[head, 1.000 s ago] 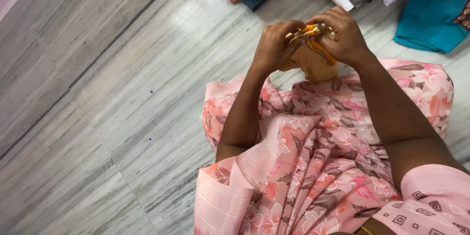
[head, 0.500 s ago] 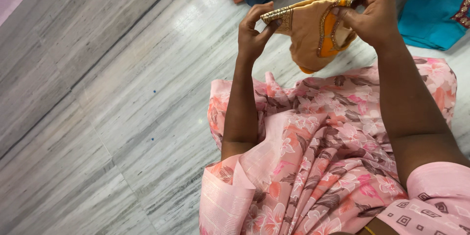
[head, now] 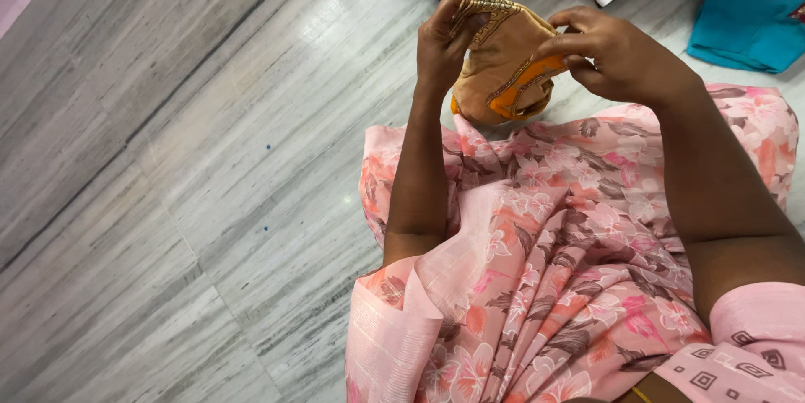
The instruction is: The person sits on the floor and folds several garments one by one, including a yellow top, a gold blouse, a teal blouse, and a red garment. Each item is smoothed, folded neatly, and placed into a growing stack.
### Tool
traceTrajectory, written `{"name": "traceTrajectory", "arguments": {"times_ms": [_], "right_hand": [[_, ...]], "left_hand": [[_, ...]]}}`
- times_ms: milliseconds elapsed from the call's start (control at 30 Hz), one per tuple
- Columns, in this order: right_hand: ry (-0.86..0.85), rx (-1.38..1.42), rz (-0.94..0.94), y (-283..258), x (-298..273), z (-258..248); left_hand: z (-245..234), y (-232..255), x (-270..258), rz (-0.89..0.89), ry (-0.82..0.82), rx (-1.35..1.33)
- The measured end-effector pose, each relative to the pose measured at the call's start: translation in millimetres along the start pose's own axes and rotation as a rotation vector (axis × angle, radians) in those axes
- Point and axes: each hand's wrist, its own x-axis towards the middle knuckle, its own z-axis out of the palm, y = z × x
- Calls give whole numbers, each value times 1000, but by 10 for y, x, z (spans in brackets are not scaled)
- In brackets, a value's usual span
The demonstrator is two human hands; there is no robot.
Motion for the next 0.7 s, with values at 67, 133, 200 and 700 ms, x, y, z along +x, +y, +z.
{"name": "traceTrajectory", "arguments": {"times_ms": [67,133,200,700], "right_hand": [[-20,-57,41,-1,-22,39],[-25,-85,124,22,-52,66],[-15,-85,249,48,-81,88],[257,527,292,-60,118,62]], "left_hand": [[35,12,-5,12,-18,22],[79,35,-10,37,-22,73],[127,63,-12,69,-18,124],[373,54,-74,120,-234,190]]}}
